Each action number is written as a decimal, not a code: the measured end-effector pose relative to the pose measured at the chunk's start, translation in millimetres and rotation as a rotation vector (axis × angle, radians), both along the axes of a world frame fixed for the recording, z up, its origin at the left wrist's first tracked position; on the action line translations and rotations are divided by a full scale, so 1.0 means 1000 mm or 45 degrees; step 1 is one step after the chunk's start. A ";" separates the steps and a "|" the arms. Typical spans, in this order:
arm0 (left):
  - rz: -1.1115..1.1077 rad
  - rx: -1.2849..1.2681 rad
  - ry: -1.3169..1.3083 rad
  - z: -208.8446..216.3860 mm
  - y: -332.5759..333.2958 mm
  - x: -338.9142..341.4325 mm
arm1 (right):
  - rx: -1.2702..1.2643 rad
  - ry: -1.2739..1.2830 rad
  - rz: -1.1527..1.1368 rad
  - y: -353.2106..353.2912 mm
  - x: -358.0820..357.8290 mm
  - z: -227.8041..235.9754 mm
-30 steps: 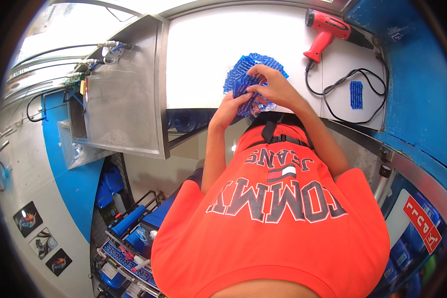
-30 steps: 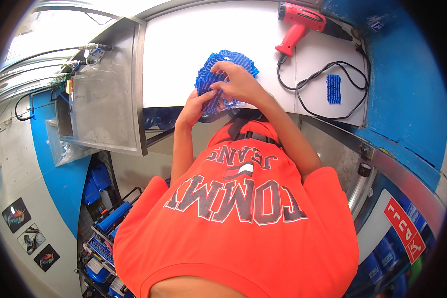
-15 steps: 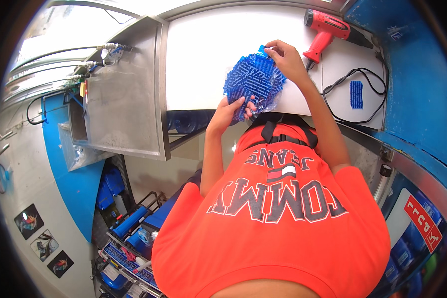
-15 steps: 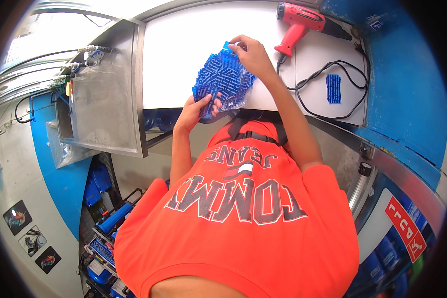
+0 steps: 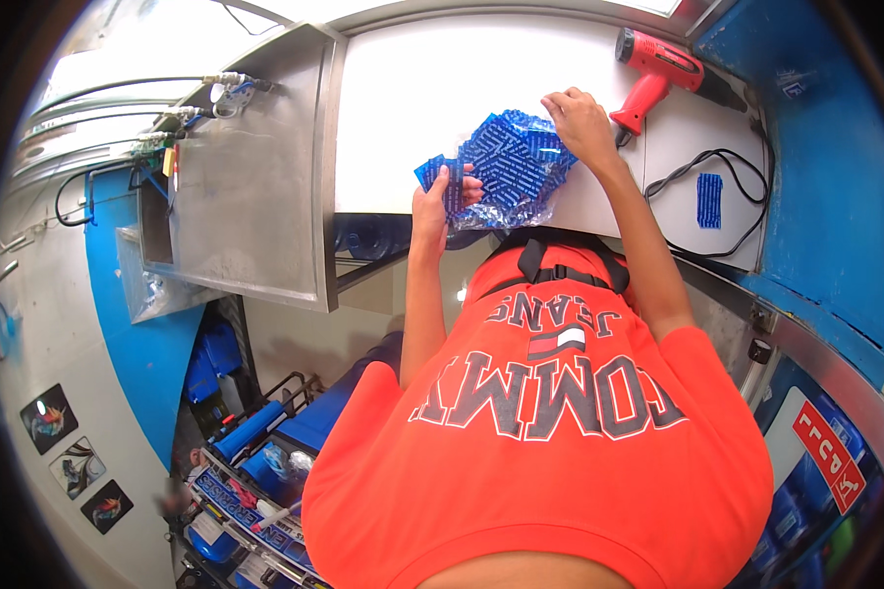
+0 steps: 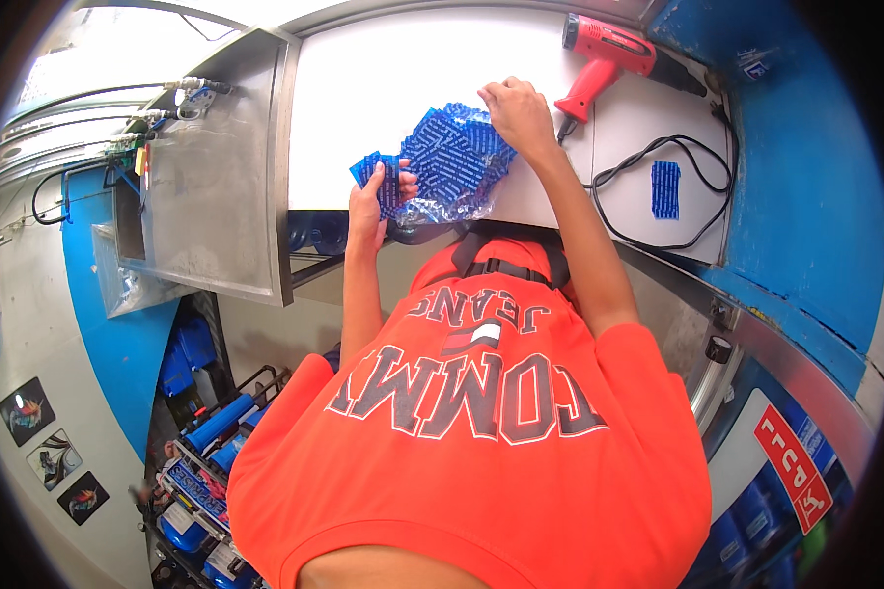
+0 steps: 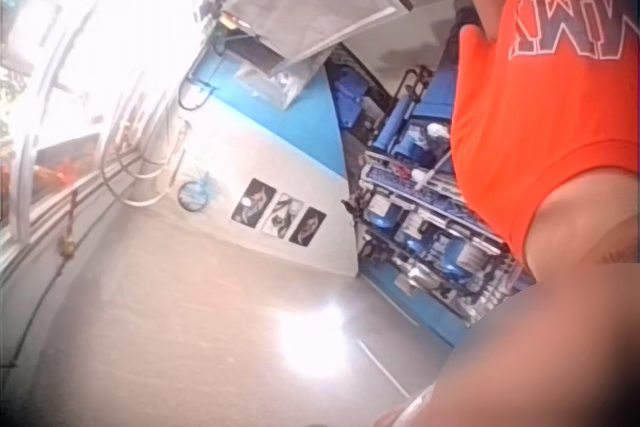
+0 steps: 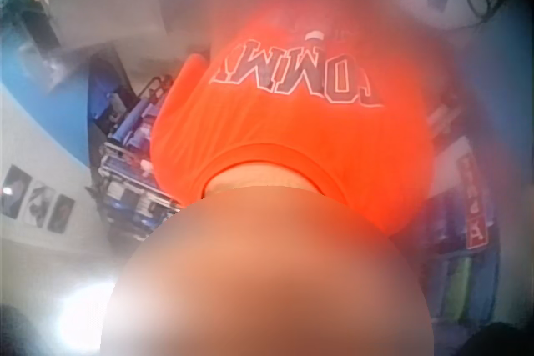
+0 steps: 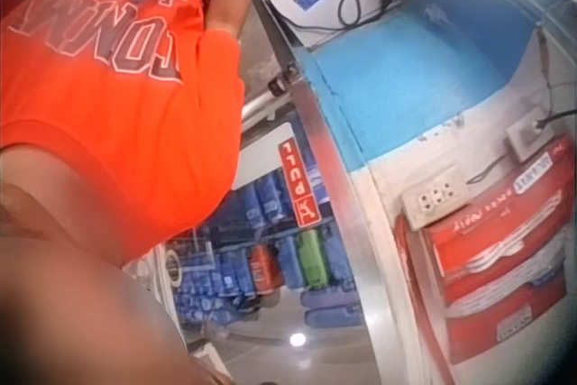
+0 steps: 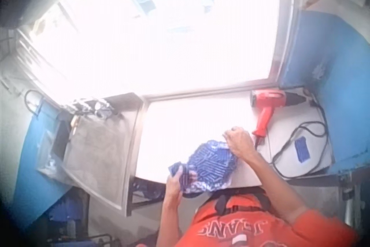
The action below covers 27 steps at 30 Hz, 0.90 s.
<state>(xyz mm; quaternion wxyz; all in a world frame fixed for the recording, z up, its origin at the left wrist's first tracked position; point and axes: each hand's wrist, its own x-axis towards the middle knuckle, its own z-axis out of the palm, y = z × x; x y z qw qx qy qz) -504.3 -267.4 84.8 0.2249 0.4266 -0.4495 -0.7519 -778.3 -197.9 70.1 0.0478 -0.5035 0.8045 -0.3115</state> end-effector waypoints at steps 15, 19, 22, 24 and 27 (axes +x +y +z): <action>0.254 -0.068 0.061 -0.013 0.001 0.002 | 0.209 0.003 0.529 0.016 0.068 -0.007; 0.236 -0.038 0.062 -0.012 0.002 0.004 | 0.098 -0.347 0.612 0.017 0.059 0.008; 0.244 -0.009 0.097 -0.011 0.002 0.002 | 0.141 -0.332 0.762 0.010 0.062 0.008; 0.234 0.005 0.121 -0.009 0.002 -0.001 | 0.260 -0.170 0.816 0.002 0.067 0.001; 0.219 0.014 0.176 -0.005 0.001 -0.005 | 0.068 0.160 0.713 0.005 0.074 -0.009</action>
